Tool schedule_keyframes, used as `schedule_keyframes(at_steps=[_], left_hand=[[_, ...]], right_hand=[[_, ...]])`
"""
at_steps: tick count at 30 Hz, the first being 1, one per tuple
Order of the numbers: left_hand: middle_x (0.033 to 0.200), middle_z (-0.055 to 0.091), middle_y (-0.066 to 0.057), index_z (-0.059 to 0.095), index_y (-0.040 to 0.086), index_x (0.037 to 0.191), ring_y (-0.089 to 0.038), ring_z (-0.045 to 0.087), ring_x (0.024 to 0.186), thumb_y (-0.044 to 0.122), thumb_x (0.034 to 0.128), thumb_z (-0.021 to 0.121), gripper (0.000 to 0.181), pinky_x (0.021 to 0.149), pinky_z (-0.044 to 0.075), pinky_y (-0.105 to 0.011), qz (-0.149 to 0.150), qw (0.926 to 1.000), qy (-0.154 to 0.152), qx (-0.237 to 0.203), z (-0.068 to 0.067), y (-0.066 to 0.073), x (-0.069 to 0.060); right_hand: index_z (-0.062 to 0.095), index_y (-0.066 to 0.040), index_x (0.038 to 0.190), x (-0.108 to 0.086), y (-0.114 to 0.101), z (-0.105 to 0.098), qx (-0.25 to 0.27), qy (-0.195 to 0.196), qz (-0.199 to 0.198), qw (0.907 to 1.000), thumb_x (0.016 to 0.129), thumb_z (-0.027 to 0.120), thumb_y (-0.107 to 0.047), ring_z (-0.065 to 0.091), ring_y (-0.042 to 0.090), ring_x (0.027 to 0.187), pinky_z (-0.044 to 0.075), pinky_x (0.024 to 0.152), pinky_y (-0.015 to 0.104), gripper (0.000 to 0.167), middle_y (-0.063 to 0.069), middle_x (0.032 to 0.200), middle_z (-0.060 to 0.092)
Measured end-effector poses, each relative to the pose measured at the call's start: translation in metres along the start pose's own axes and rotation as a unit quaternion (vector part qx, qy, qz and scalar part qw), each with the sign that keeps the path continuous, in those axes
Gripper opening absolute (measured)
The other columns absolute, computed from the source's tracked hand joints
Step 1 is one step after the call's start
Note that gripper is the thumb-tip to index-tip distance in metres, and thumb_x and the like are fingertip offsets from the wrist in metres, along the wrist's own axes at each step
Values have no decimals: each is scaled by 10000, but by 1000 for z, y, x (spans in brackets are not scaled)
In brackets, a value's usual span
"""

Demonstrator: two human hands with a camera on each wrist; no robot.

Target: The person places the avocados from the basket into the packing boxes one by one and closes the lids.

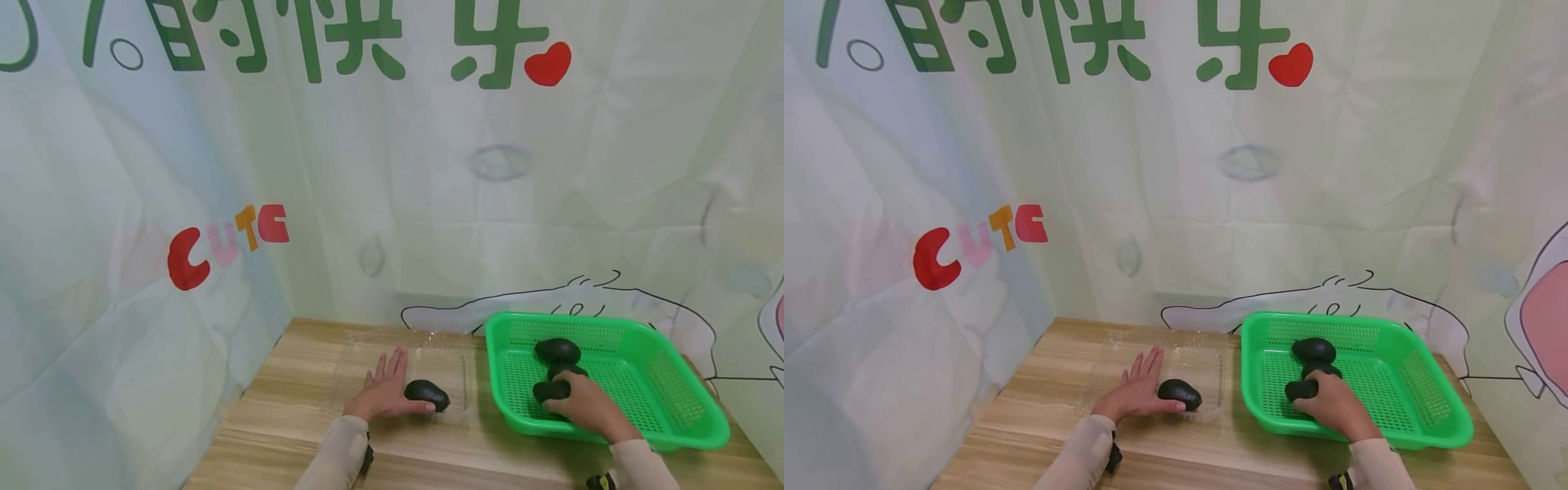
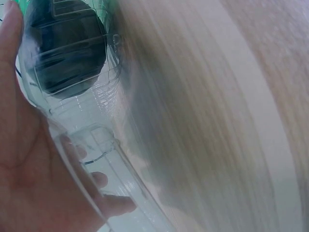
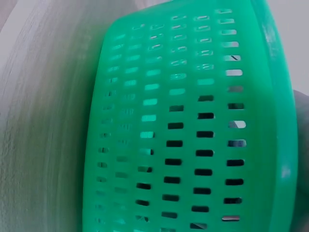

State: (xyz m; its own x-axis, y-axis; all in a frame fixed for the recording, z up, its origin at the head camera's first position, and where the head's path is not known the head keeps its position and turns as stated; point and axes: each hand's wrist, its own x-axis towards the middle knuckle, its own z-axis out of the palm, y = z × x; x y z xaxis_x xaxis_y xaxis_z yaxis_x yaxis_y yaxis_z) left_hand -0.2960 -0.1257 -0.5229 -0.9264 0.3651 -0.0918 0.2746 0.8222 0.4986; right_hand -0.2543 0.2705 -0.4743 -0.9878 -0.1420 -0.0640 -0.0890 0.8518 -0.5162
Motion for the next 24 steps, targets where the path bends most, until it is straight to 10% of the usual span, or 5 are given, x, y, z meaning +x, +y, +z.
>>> schedule_keyframes(at_steps=[24], left_hand=[[1712, 18, -146, 65, 48, 1635, -463, -2, 1546, 774, 757, 698, 1303, 1161, 101, -719, 2, 10000, 4, -67, 0, 1, -1]], right_hand=[[499, 66, 1421, -13, -14, -11, 549, 1276, 175, 9902, 903, 736, -482, 595, 460, 1117, 520, 770, 521, 791, 366, 1324, 551]])
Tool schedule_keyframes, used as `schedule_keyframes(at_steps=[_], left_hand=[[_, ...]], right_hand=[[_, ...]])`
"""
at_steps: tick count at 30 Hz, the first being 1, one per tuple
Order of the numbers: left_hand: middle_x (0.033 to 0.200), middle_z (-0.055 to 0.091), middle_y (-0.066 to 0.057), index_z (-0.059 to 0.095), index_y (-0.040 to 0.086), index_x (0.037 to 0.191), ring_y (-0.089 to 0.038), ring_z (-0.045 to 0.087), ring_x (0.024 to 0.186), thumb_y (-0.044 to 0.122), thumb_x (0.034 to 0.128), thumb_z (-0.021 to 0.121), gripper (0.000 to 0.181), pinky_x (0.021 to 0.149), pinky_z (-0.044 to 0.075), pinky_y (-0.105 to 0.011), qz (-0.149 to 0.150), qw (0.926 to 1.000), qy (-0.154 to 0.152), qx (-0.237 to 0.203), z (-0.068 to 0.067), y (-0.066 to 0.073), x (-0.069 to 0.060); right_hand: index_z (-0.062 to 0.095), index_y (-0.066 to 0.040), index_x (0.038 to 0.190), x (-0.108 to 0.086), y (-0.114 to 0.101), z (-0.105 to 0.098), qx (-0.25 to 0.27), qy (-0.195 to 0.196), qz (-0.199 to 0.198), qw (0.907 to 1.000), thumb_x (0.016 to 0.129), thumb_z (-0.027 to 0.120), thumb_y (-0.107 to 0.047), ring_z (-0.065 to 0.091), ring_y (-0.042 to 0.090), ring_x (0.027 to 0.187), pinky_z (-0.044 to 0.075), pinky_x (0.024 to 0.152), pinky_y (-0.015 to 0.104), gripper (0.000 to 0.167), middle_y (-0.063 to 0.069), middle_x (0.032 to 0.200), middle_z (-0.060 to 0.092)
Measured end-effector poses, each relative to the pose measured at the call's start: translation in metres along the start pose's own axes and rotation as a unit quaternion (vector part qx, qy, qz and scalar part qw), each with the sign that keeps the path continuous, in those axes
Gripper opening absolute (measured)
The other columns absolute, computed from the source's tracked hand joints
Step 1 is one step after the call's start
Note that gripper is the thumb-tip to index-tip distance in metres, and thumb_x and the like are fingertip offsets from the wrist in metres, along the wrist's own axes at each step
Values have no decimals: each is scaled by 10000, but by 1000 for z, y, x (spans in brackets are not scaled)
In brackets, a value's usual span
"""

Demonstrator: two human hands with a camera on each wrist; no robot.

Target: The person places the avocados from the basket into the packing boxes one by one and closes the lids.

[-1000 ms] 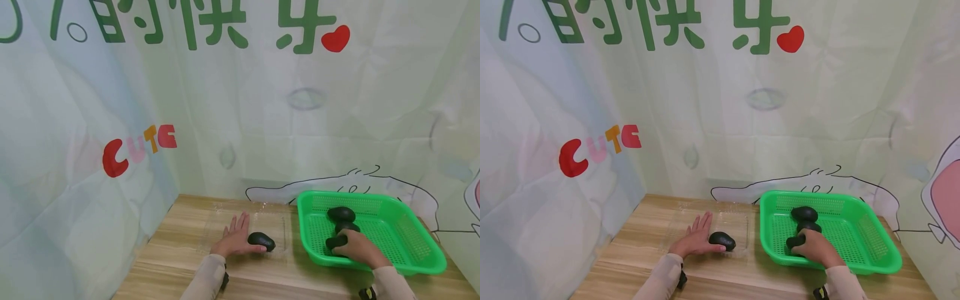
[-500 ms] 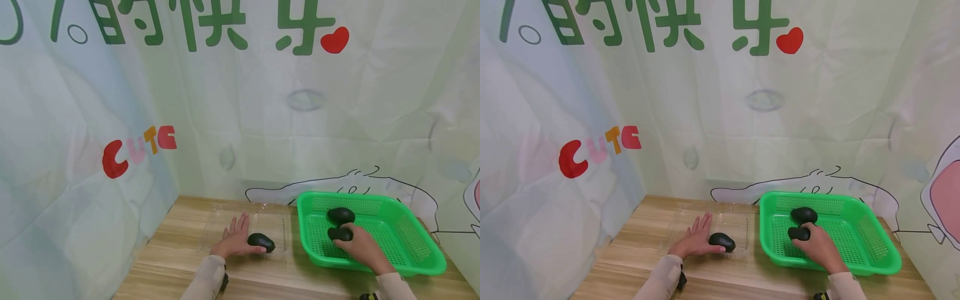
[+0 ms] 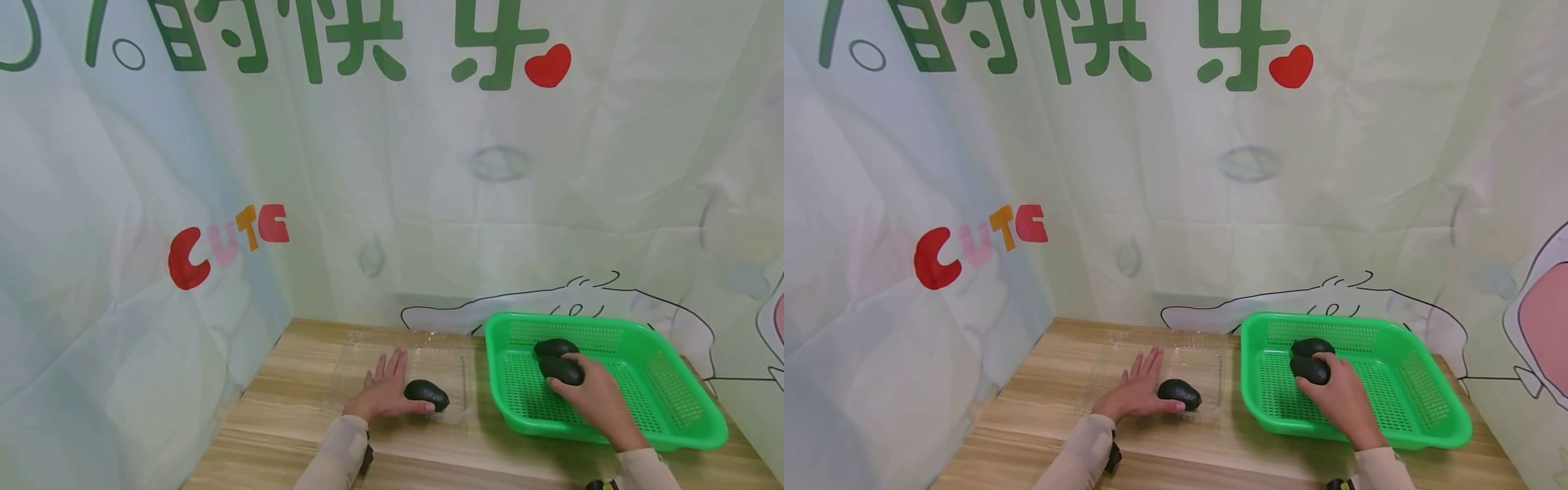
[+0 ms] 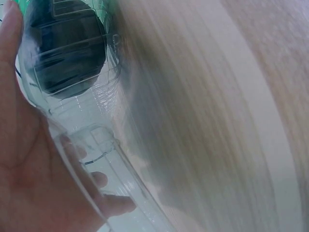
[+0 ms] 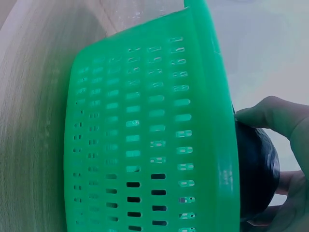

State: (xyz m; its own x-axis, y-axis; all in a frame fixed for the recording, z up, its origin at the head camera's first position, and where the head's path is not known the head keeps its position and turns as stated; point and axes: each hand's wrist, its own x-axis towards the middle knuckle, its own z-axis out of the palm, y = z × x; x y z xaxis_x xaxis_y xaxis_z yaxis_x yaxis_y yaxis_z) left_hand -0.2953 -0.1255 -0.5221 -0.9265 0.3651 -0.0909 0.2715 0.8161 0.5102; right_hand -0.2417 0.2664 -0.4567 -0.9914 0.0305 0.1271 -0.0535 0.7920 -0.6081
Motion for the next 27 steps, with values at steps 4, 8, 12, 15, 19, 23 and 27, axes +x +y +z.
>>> schedule_keyframes(at_steps=[4, 8, 12, 15, 19, 23, 27], left_hand=[[1711, 19, -148, 68, 47, 1635, -466, 4, 1545, 775, 755, 700, 1305, 1159, 105, -721, 16, 10000, 7, 34, 0, 0, 0], [1711, 23, -149, 70, 47, 1635, -468, 10, 1544, 777, 754, 699, 1305, 1157, 106, -724, 23, 10000, 11, 60, -1, 1, -1], [1711, 27, -150, 73, 45, 1634, -469, 15, 1544, 778, 754, 698, 1304, 1156, 106, -725, 18, 10000, 15, 67, -1, 1, -1], [1711, 26, -149, 72, 46, 1634, -469, 12, 1544, 782, 752, 696, 1307, 1156, 105, -726, 19, 10000, 15, 61, -2, 1, -1], [1710, 25, -153, 70, 41, 1633, -470, 11, 1544, 799, 746, 685, 1319, 1152, 105, -731, 47, 10000, 4, 68, -2, 1, 0], [1713, 18, -139, 62, 49, 1635, -461, 3, 1547, 822, 737, 669, 1331, 1155, 98, -729, 42, 10000, -20, 63, -1, -1, 0], [1715, 14, -130, 62, 59, 1637, -459, -3, 1547, 823, 735, 672, 1331, 1159, 94, -724, 28, 10000, -10, 12, -1, -1, 0]], right_hand=[[502, 56, 1424, -1, -3, -1, 22, 125, -18, 9999, 907, 738, -470, 595, 452, 1106, 517, 747, 500, 775, 366, 1329, 543], [505, 43, 1424, -2, -6, -3, 83, 261, -73, 9996, 912, 726, -487, 599, 443, 1084, 515, 707, 472, 770, 368, 1326, 536], [509, 21, 1425, -2, -10, -3, 124, 399, -98, 9991, 914, 720, -490, 602, 431, 1065, 511, 680, 443, 753, 345, 1310, 544], [510, 13, 1426, -1, -13, -4, 113, 487, -91, 9987, 911, 722, -490, 596, 428, 1066, 510, 685, 441, 751, 328, 1309, 544], [522, 8, 1415, -1, -17, -4, 99, 590, -126, 9981, 907, 735, -469, 591, 426, 1065, 510, 703, 466, 728, 317, 1311, 545], [541, 5, 1399, -2, -22, -4, 114, 658, -181, 9976, 902, 751, -439, 594, 422, 1055, 514, 718, 501, 698, 311, 1292, 557], [555, 0, 1389, -1, -26, -1, 147, 734, -230, 9969, 901, 756, -425, 604, 411, 1043, 517, 728, 509, 677, 299, 1267, 572]])
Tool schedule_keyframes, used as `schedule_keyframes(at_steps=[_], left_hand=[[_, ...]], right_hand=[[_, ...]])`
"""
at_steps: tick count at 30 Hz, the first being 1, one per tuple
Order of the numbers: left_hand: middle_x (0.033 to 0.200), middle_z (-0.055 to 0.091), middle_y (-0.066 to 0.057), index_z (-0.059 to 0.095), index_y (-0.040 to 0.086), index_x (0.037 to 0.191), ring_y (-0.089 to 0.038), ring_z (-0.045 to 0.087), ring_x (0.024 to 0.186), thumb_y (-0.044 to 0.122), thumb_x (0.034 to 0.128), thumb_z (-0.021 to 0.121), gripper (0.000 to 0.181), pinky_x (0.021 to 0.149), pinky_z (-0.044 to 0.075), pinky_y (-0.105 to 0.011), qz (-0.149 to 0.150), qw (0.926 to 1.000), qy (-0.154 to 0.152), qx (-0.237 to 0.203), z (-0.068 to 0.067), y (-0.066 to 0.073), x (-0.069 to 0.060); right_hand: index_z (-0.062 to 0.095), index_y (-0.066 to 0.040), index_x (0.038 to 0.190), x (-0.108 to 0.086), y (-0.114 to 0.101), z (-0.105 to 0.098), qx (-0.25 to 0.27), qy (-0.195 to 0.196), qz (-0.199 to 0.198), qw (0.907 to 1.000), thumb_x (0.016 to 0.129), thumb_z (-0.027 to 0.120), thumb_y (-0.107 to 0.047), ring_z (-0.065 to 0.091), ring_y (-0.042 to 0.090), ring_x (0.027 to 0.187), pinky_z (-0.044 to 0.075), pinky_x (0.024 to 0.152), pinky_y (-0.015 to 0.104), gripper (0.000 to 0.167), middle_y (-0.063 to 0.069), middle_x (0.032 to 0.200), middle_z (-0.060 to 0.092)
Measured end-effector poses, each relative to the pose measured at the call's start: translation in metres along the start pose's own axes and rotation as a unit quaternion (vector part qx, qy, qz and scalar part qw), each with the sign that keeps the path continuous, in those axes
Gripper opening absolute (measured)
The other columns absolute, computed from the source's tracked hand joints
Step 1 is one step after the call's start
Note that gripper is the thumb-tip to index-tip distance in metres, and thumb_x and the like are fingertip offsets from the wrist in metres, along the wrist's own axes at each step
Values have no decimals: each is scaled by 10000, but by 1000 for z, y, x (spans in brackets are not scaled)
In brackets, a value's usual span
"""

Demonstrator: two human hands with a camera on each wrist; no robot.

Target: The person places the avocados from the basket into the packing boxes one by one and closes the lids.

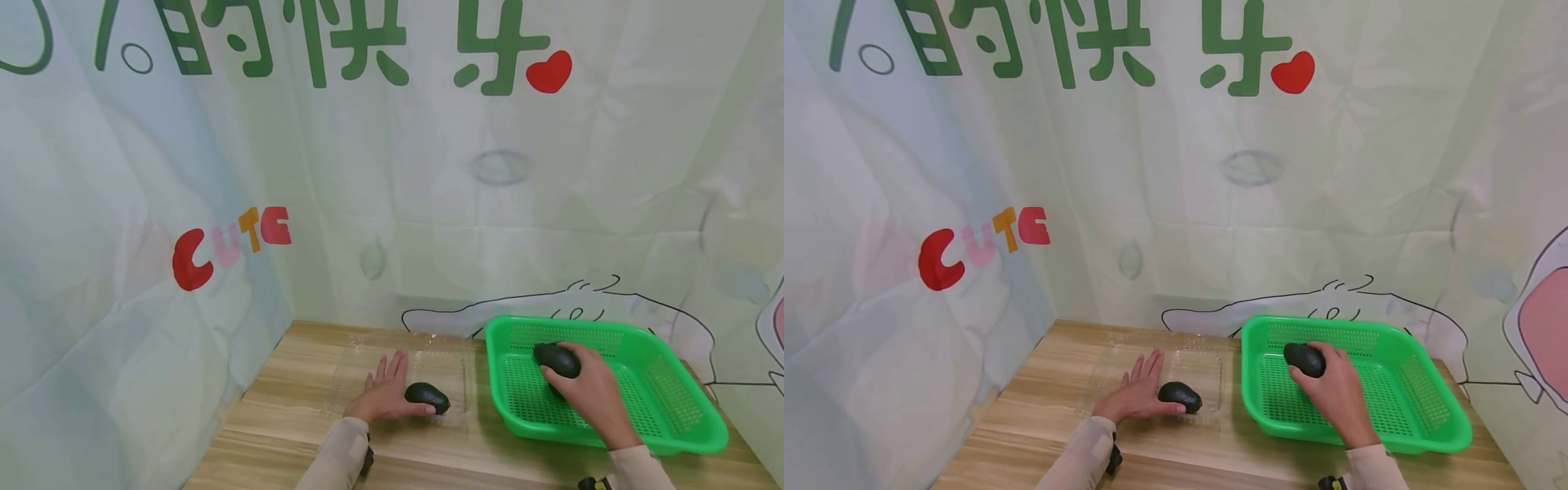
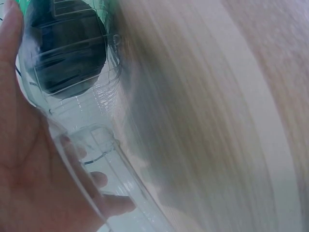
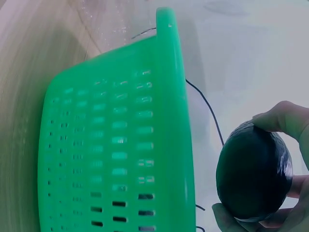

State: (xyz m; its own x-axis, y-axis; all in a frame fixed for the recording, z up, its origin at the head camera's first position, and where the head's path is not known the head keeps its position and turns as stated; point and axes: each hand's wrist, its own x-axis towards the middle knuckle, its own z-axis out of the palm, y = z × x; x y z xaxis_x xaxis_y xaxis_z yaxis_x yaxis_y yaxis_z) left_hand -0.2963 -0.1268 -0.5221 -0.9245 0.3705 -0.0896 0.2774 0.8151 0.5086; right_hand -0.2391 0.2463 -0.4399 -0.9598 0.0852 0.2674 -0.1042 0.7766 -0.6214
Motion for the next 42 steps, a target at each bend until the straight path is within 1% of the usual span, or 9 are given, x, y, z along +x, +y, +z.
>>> schedule_keyframes(at_steps=[8, 12, 20, 25, 28, 33, 38, 42], left_hand=[[1715, 14, -130, 62, 59, 1637, -458, -3, 1548, 808, 743, 679, 1320, 1158, 99, -724, -8, 10000, -29, -18, 0, 1, 0], [1714, 16, -135, 62, 54, 1636, -460, -3, 1547, 808, 743, 678, 1321, 1153, 104, -731, 4, 10000, -15, -13, 0, 2, -1], [1711, 27, -150, 68, 49, 1635, -463, 6, 1546, 810, 743, 677, 1321, 1147, 118, -736, 29, 10000, -19, 23, 0, 3, -2], [1710, 30, -152, 71, 48, 1635, -463, 7, 1546, 816, 740, 673, 1323, 1146, 121, -737, 28, 10000, -11, 23, 0, 2, -2], [1714, 20, -135, 64, 63, 1638, -451, -3, 1550, 827, 739, 661, 1323, 1152, 116, -730, -7, 10000, -30, 39, 1, 2, -2], [1712, 18, -148, 64, 53, 1636, -455, -2, 1549, 829, 738, 661, 1328, 1150, 113, -733, -9, 10000, -52, 52, 0, 2, -2], [1710, 20, -152, 63, 48, 1635, -458, 2, 1548, 807, 751, 671, 1314, 1153, 113, -729, -15, 10000, -48, 74, -1, 2, -2], [1710, 26, -155, 70, 45, 1634, -464, 9, 1546, 783, 759, 689, 1301, 1156, 109, -726, -17, 10000, -22, 39, -1, 2, -3]], right_hand=[[576, -2, 1361, 4, -6, 5, -26, 157, -154, 9998, 898, 759, -405, 613, 385, 1010, 494, 703, 439, 640, 280, 1247, 588], [577, 6, 1358, 6, -9, 8, -18, 162, -197, 9997, 895, 762, -411, 615, 370, 1001, 483, 699, 413, 650, 271, 1235, 601], [587, -6, 1356, 8, -15, 14, 119, 68, -151, 9998, 893, 763, -439, 624, 351, 1015, 486, 695, 388, 658, 252, 1249, 614], [586, 0, 1356, 9, -19, 17, 104, 70, -137, 9998, 891, 761, -440, 624, 336, 988, 478, 678, 364, 664, 247, 1233, 625], [579, 3, 1359, 9, -22, 18, 154, 14, -94, 9998, 893, 756, -448, 624, 327, 973, 480, 670, 354, 672, 246, 1225, 627], [570, 0, 1365, 10, -26, 19, 187, -81, -40, 9998, 895, 747, -472, 630, 322, 975, 489, 665, 351, 689, 247, 1235, 627], [578, -18, 1353, 12, -30, 20, 211, -103, -69, 9997, 894, 745, -485, 630, 301, 959, 486, 664, 351, 676, 225, 1225, 641], [572, -34, 1363, 14, -34, 23, 308, -201, -34, 9993, 890, 739, -518, 635, 275, 921, 488, 642, 344, 697, 213, 1225, 646]])
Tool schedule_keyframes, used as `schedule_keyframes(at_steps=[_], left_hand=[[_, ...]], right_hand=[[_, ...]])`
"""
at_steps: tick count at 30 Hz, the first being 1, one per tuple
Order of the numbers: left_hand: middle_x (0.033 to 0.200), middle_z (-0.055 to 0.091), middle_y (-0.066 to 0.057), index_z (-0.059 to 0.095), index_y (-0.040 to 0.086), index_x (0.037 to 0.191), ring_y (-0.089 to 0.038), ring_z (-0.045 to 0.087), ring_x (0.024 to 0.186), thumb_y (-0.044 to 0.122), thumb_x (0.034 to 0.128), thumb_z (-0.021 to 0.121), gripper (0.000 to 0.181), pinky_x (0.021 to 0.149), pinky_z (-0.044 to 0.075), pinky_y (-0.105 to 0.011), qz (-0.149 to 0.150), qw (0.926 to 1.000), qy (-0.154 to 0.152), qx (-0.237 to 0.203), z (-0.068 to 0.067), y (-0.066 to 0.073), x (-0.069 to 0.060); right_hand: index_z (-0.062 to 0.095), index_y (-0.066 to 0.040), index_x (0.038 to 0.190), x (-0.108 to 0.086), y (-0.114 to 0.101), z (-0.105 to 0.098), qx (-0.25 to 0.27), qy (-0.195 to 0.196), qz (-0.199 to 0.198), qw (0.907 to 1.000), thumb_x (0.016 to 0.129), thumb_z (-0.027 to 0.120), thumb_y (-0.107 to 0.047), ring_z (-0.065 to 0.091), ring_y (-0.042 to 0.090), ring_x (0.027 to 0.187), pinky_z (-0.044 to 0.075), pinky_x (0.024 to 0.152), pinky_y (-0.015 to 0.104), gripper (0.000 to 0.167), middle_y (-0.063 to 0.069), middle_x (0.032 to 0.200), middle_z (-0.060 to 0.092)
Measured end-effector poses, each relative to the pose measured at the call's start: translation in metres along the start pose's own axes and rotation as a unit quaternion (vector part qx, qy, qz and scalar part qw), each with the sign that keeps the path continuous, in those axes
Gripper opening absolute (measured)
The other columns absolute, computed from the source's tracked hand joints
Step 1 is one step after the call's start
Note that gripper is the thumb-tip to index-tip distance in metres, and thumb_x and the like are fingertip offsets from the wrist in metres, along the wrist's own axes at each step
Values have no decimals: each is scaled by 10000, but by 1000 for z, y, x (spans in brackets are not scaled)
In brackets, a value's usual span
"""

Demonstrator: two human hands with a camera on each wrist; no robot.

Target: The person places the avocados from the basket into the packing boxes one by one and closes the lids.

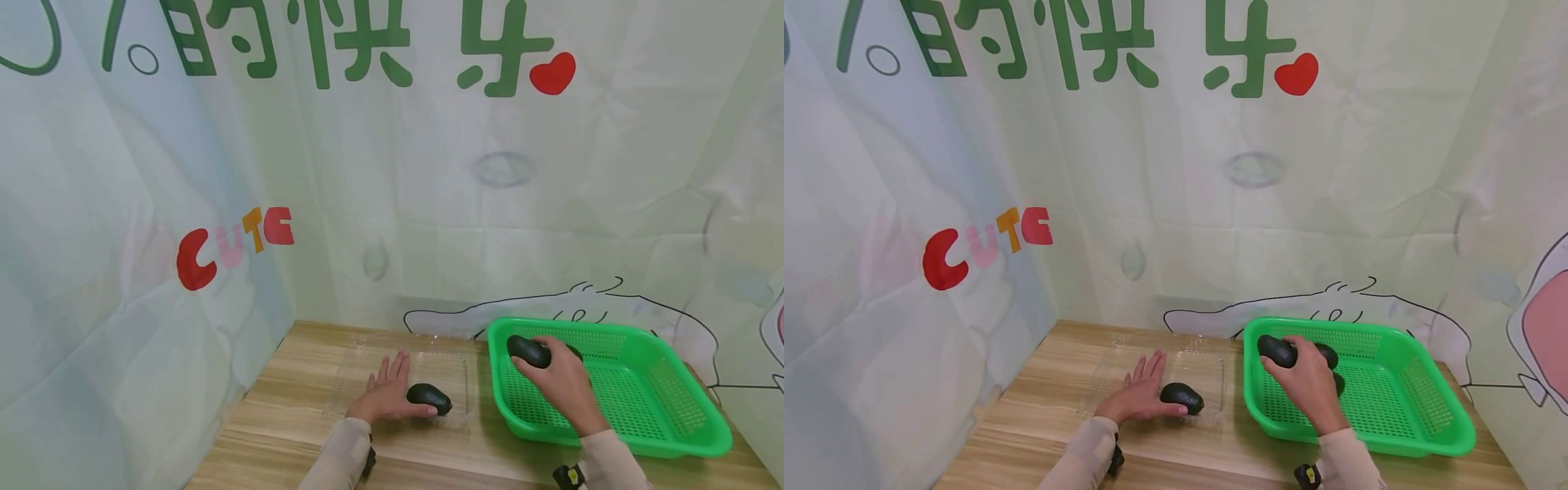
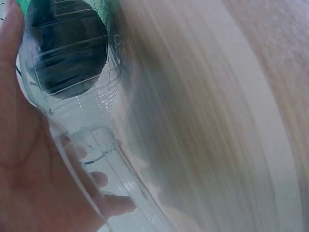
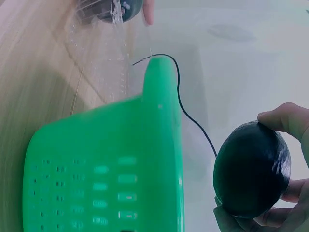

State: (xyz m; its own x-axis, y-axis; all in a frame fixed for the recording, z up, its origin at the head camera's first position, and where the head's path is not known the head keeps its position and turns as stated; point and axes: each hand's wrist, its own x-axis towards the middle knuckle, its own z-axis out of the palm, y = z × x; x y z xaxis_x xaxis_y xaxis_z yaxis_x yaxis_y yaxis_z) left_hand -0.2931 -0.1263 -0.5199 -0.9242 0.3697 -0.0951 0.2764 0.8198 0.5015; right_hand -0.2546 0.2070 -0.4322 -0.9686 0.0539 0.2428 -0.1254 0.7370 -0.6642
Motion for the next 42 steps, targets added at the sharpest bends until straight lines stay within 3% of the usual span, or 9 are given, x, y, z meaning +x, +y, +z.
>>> schedule_keyframes(at_steps=[23, 42], left_hand=[[1710, 40, -150, 74, 58, 1637, -461, 18, 1547, 818, 742, 668, 1315, 1153, 117, -728, 31, 10000, 38, 23, 0, -2, 2], [1707, 52, -163, 78, 50, 1635, -467, 24, 1545, 773, 758, 697, 1294, 1160, 118, -719, 12, 10000, 46, 5, -1, 2, -1]], right_hand=[[566, -86, 1387, 1, -18, 20, -62, -48, 17, 10000, 875, 727, -579, 634, 244, 865, 475, 612, 343, 729, 197, 1220, 661], [599, -58, 1336, 0, -30, 33, 120, -21, -57, 9999, 879, 763, -488, 635, 225, 827, 500, 626, 339, 648, 192, 1183, 674]])
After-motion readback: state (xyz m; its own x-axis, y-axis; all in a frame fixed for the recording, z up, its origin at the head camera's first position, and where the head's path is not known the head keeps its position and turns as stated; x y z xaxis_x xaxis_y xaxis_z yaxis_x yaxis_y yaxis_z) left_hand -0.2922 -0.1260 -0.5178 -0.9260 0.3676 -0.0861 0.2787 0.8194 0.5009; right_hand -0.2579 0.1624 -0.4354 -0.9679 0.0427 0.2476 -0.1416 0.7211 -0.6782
